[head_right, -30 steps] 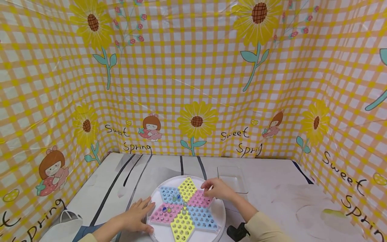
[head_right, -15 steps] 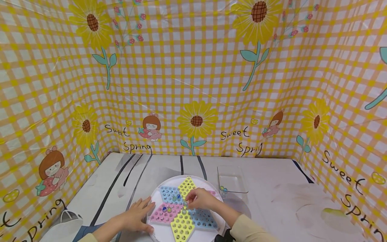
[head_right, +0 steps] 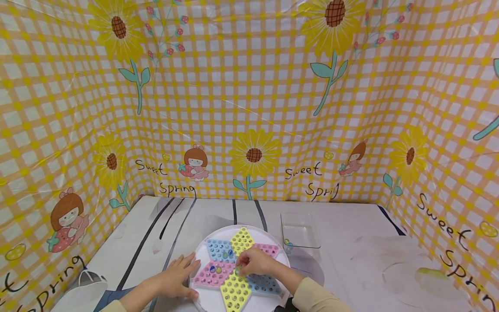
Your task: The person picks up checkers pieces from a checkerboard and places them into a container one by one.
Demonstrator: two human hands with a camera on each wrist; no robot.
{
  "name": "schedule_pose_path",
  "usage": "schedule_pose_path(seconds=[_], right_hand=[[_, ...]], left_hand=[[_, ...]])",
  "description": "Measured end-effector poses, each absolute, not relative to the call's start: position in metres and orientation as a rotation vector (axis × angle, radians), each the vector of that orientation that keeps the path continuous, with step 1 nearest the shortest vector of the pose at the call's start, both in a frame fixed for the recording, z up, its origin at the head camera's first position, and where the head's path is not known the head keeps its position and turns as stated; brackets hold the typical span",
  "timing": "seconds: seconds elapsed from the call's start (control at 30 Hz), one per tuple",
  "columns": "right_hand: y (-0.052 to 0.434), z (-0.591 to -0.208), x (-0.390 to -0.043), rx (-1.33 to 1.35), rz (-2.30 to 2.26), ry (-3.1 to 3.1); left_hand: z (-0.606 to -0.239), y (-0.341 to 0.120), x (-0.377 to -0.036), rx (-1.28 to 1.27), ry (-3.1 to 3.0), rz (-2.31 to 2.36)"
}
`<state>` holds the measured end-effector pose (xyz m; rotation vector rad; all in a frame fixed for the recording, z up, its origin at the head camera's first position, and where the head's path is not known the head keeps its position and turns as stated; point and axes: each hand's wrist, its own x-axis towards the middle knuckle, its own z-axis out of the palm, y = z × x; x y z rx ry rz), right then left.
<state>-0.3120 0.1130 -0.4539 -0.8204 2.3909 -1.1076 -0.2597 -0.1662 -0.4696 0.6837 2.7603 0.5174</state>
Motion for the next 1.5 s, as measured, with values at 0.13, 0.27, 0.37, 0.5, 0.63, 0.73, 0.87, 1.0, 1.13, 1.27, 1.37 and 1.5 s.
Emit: schedule_pose_path(seconds=[0.13,0.27,0.37,0.5,0.63,0.73,0.87,1.0,1.13,1.27,1.37,1.5], right_hand=[[0.111,-0.455,-0.311,-0.829,-1.061,2.421],[0.109,-0.456,-0.312,-0.827,-1.026,2.445],[0.110,-0.456,-0.312,-0.847,-1.022,2.441],[0.114,-0.455,-0.312,-0.886,-1.070,2.401],[0.120,-0.453,-0.315,-0.923,-1.084,2.423],[0.126,-0.452,-0.318,-0.952,-1.059,2.470],[0.131,-0.450,-0.321,-0.969,-1.026,2.509],[0.135,-0.448,-0.324,-0.938,-1.012,2.529],[0.139,-0.444,-0.326,-0.880,-1.029,2.542],[0.146,-0.439,-0.328,-0.812,-1.061,2.547],[0.153,-0.434,-0.330,-0.807,-1.058,2.567],[0.164,-0.426,-0.333,-0.799,-1.057,2.592]], left_hand=[[-0.470,-0.167,-0.260,0.681,2.759,0.520],[-0.472,-0.168,-0.261,0.680,2.761,0.518],[-0.472,-0.167,-0.262,0.685,2.767,0.509],[-0.472,-0.167,-0.261,0.686,2.766,0.506],[-0.471,-0.166,-0.260,0.684,2.767,0.513],[-0.470,-0.166,-0.259,0.680,2.766,0.514],[-0.469,-0.166,-0.258,0.676,2.763,0.514],[-0.467,-0.165,-0.257,0.681,2.762,0.527],[-0.466,-0.165,-0.257,0.688,2.763,0.530],[-0.466,-0.165,-0.257,0.687,2.767,0.523],[-0.466,-0.165,-0.257,0.684,2.771,0.517],[-0.466,-0.165,-0.257,0.679,2.770,0.518]])
